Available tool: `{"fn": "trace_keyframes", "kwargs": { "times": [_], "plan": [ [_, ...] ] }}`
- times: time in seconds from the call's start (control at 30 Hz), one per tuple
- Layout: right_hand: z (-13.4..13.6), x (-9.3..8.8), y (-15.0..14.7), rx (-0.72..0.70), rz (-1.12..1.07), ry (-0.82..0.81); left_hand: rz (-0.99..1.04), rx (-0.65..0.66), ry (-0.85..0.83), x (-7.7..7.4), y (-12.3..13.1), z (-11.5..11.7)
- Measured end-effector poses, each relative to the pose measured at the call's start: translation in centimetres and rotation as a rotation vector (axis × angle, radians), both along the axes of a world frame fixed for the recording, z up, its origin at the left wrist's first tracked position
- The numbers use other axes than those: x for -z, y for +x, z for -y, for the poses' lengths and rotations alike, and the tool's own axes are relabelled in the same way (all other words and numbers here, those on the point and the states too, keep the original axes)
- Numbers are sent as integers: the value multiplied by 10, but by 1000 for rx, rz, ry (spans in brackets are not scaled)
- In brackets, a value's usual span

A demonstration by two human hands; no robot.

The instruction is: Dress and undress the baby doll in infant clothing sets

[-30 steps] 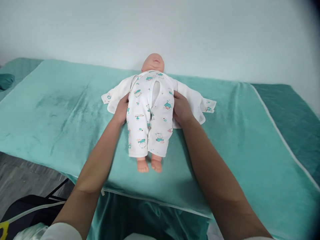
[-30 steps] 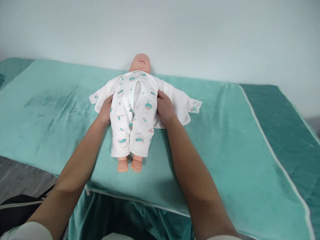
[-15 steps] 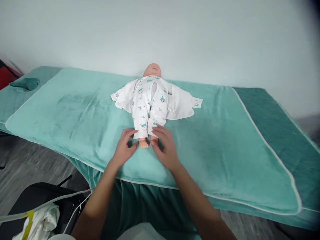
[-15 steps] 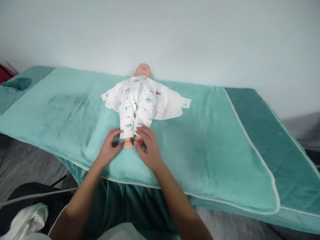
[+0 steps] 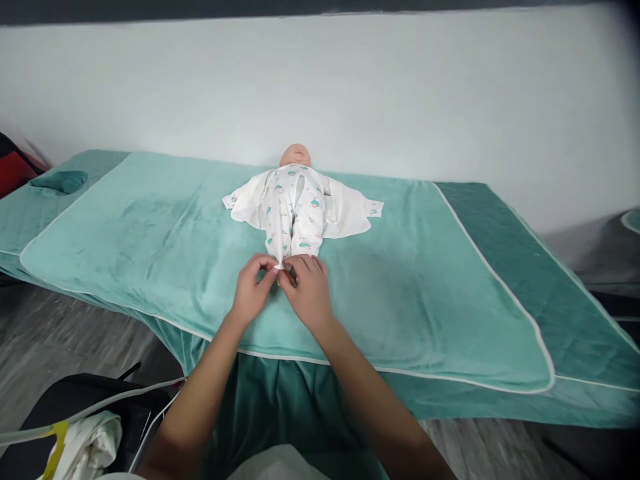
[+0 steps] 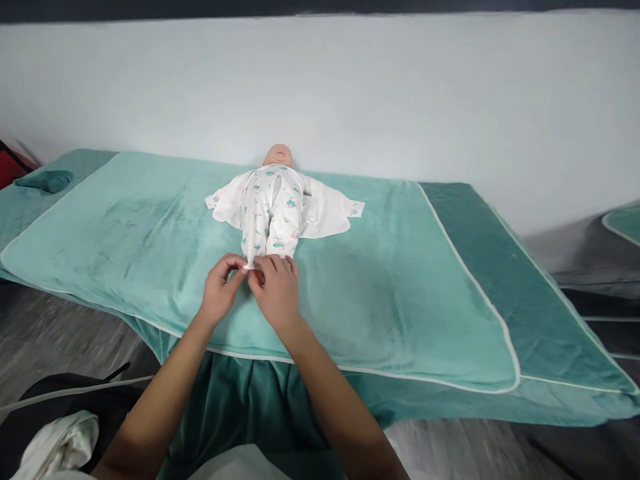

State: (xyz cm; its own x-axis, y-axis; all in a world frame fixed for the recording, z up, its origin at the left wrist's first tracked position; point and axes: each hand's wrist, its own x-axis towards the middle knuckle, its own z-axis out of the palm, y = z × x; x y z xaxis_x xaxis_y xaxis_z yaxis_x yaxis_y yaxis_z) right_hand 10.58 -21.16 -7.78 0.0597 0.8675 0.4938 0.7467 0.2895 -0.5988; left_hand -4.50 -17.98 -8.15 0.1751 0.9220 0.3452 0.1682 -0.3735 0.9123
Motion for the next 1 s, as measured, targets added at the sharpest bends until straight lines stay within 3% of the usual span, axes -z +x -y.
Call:
{"fn": "trace_keyframes", "kwargs": {
  "times": [0.13,0.37,0.43,0.5,0.6,0.7,0.83,0.9,1.0],
  "plan": [
    [1,-5,5,-54,44,67,-55,-7,26,0,-7,7],
    [25,6,20,-242,47,114,-155,13,114,8,-19,25],
    [28,14,29,-219,-62,164,-201,12,125,8,-16,29],
    [29,25,39,-87,-160,196,-242,-9,194,7,-9,32],
    [26,42,50,81,-174,94,-331,2,304,2,7,32],
    [17,51,51,81,-104,-22,-497,21,336,-2,26,28],
    [-1,47,50,100,-51,-65,-641,-36,297,-3,40,21],
    [-6,42,51,76,-101,-51,-655,-45,278,-4,41,19],
    [-4,35,55,-71,-330,-53,-626,-27,224,-10,40,16]
  ]
}}
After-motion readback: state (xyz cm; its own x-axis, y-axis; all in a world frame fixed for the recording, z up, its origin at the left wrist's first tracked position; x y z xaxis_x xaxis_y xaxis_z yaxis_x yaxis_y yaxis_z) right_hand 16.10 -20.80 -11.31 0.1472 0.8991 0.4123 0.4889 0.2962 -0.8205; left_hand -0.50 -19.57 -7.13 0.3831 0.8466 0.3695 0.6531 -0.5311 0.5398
